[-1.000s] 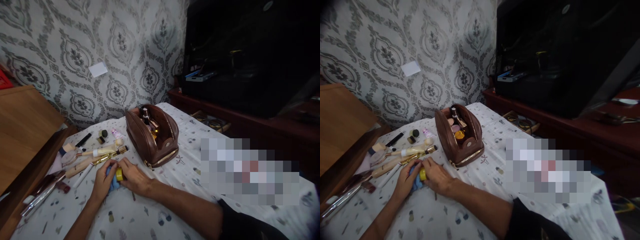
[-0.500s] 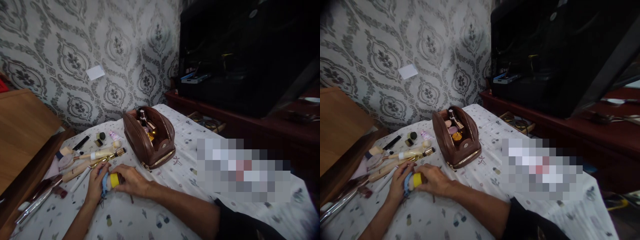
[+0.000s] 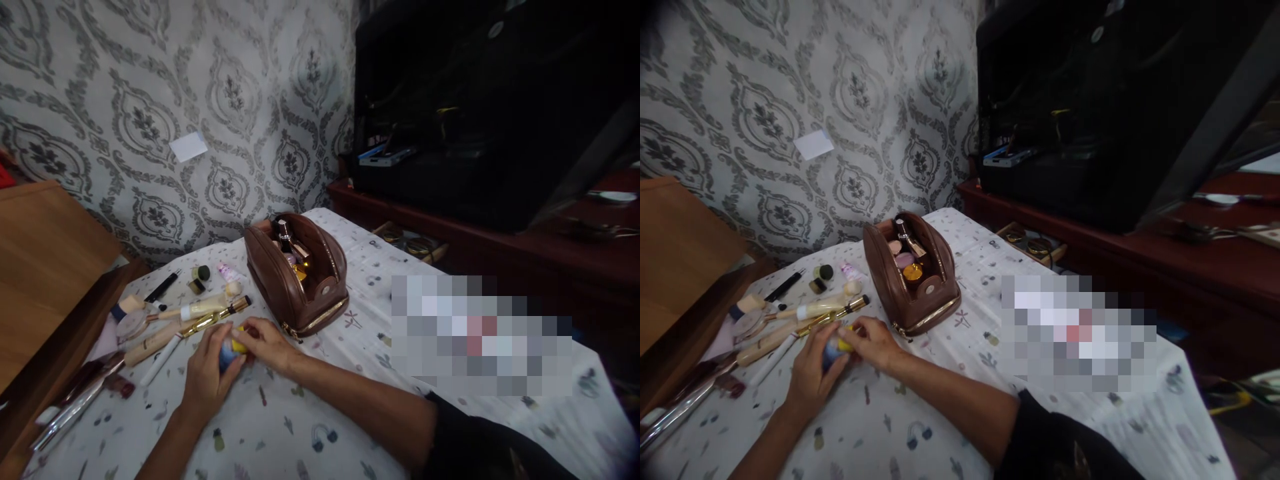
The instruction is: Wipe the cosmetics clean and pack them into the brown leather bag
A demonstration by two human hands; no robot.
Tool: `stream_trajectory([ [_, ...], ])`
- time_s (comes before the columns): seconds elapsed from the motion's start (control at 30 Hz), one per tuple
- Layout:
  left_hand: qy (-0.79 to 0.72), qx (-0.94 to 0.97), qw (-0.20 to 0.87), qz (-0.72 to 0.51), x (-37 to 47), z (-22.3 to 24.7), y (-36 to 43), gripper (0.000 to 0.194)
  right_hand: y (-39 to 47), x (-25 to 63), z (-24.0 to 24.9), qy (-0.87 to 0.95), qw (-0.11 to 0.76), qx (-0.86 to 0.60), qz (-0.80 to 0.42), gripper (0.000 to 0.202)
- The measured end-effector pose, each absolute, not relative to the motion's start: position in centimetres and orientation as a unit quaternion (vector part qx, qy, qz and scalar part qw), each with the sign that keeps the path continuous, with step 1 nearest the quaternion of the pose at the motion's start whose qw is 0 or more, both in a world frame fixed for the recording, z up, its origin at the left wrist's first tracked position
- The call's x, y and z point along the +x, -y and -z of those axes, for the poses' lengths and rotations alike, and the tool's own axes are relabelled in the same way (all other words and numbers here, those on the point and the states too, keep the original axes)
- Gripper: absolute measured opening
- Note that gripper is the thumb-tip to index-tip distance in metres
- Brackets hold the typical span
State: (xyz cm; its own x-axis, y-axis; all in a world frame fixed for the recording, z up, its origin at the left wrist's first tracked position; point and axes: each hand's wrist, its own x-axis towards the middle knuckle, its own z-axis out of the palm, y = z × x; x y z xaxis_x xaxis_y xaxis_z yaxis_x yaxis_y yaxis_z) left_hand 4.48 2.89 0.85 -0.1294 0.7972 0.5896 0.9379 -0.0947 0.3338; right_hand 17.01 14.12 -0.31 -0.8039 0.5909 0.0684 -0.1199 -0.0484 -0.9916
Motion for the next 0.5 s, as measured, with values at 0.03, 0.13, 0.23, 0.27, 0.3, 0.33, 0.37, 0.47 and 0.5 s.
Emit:
stream_trajectory([
  [0.03,0.659,-0.66,0.122,0.339,4.4,-0.7,-2.9,0.045,-14.1,17.2,0.1,0.644,0.241,-0.183,-0.703,0.047],
  [0.13,0.654,-0.662,0.149,0.334,4.4,-0.7,-2.9,0.04,-14.0,17.4,-0.4,0.653,0.205,-0.182,-0.706,0.054],
  [0.23,0.662,-0.653,0.127,0.346,4.5,-1.0,-2.9,0.028,-13.9,17.3,-0.4,0.658,0.205,-0.186,-0.7,0.057],
  [0.27,0.666,-0.647,0.118,0.352,4.7,-1.2,-3.0,0.025,-13.8,17.2,-0.3,0.661,0.21,-0.186,-0.696,0.056],
  [0.3,0.669,-0.641,0.111,0.359,4.8,-1.4,-3.0,0.023,-13.8,17.1,-0.2,0.663,0.213,-0.185,-0.694,0.055],
  [0.33,0.674,-0.632,0.103,0.368,5.0,-1.5,-3.0,0.022,-13.8,17.0,-0.1,0.663,0.216,-0.184,-0.693,0.054],
  [0.37,0.679,-0.622,0.095,0.378,5.2,-1.7,-3.0,0.022,-13.8,17.0,0.0,0.662,0.218,-0.183,-0.693,0.052],
  [0.47,0.698,-0.582,0.063,0.412,5.8,-2.2,-3.2,0.024,-13.7,16.9,0.4,0.658,0.225,-0.186,-0.694,0.047],
  [0.5,0.703,-0.57,0.05,0.422,6.0,-2.3,-3.3,0.026,-13.7,16.9,0.5,0.66,0.23,-0.184,-0.691,0.045],
])
